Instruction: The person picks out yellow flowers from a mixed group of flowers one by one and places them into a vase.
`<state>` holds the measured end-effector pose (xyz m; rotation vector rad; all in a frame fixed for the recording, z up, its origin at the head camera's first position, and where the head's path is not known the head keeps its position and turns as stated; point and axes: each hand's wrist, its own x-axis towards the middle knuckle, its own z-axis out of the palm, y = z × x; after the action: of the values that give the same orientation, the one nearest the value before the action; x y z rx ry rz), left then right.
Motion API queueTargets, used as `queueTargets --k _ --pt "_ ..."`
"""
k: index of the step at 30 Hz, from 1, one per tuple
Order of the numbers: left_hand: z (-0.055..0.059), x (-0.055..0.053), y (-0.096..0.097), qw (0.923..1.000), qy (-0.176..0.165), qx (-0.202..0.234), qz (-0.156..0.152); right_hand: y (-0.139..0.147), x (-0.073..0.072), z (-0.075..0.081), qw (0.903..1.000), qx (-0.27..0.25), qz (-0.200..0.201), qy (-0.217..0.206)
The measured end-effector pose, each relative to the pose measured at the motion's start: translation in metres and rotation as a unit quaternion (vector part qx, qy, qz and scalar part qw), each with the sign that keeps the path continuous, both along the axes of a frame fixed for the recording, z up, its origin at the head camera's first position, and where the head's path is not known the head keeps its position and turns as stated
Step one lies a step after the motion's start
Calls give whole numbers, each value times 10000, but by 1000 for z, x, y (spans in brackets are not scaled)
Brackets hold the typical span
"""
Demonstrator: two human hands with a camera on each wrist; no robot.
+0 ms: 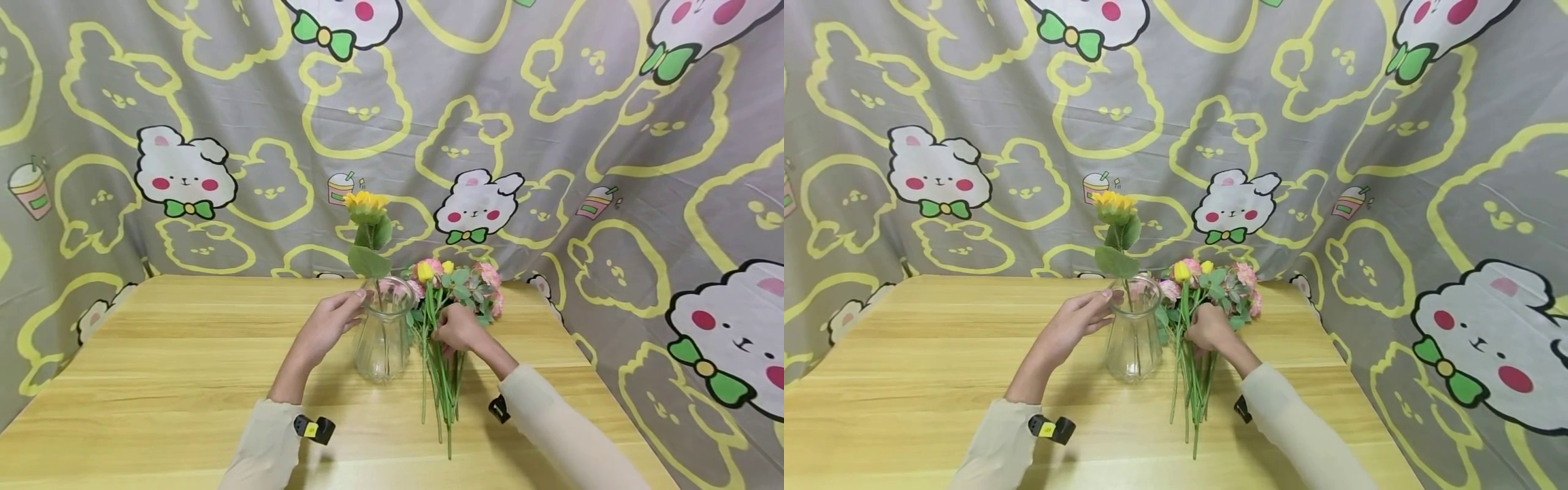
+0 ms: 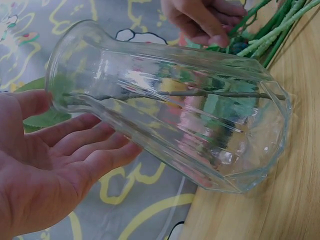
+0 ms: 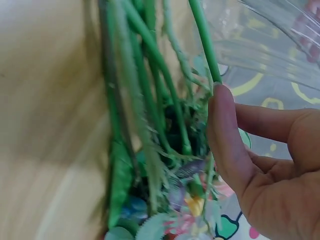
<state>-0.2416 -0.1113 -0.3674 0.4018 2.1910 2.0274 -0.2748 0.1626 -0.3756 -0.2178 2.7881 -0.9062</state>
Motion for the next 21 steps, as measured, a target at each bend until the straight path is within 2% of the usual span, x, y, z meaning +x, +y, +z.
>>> queueTargets --k 6,11,21 --pt "0 0 0 10000 -35 23 -21 2 -5 18 9991 -415 -48 120" --pt "1 0 -1 10000 -57 17 -63 0 -12 36 9984 -469 -95 311" --pt "0 -1 -1 9998 16 60 -170 -10 -22 83 9911 -364 -187 1270"
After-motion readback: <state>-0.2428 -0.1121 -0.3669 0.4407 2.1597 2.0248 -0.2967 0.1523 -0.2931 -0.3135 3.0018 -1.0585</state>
